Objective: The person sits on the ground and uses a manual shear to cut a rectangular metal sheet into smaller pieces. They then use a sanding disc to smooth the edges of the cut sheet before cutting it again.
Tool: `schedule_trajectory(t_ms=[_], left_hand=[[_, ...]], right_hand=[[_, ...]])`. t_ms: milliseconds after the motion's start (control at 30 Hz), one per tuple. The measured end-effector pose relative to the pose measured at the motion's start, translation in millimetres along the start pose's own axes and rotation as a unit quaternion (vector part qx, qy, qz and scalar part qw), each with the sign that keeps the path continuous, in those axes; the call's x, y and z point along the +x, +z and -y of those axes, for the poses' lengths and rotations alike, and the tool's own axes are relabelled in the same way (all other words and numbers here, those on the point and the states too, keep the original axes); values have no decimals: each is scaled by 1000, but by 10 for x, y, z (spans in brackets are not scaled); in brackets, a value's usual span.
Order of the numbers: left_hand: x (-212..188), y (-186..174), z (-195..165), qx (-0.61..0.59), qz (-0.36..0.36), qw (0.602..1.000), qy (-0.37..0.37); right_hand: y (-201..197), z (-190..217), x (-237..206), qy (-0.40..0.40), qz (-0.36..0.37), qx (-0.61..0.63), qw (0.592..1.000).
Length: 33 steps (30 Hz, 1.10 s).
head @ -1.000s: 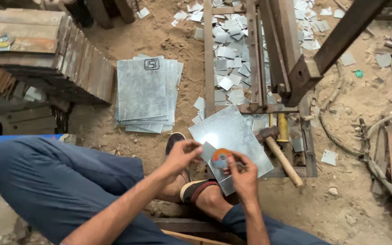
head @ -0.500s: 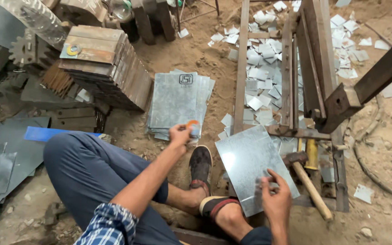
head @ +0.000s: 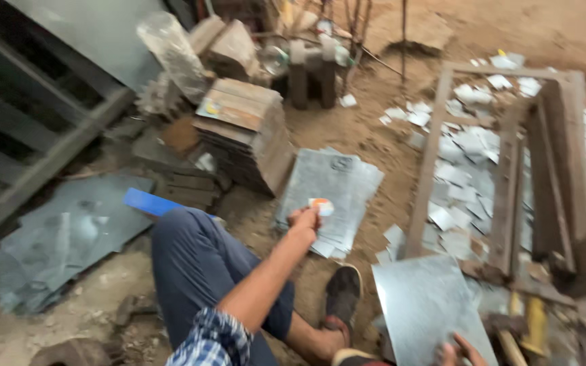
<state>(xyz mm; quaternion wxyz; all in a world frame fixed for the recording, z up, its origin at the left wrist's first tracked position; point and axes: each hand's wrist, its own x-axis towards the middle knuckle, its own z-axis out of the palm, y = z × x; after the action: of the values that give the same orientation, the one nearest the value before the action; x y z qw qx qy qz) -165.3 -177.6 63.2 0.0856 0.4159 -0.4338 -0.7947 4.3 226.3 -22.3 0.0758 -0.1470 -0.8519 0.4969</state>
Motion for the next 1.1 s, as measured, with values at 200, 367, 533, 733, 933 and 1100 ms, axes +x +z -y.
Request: schedule_trajectory(t_ms=[200, 367, 533, 733, 933, 1100], left_hand=[[-215, 154, -1141, 39, 55, 962, 265], [-120, -30, -2279, 262, -93, 799, 532], [102, -233, -2543, 391, -189, 733, 524], [75, -231, -2352, 481, -334, 586, 560], [-483, -169, -1795, 398, -225, 576, 678], [-1228, -279, 334, 358, 170, 835, 382]], right_hand=[[202, 344, 145, 67, 20, -27, 997], [96, 391, 177, 82, 18, -27, 996], [-111, 87, 231, 82, 1, -29, 996], [-285, -82, -113, 1, -89, -64, 994], [-579, 178, -288, -48, -126, -206, 969], [-830, 337, -286, -3, -76, -262, 962]])
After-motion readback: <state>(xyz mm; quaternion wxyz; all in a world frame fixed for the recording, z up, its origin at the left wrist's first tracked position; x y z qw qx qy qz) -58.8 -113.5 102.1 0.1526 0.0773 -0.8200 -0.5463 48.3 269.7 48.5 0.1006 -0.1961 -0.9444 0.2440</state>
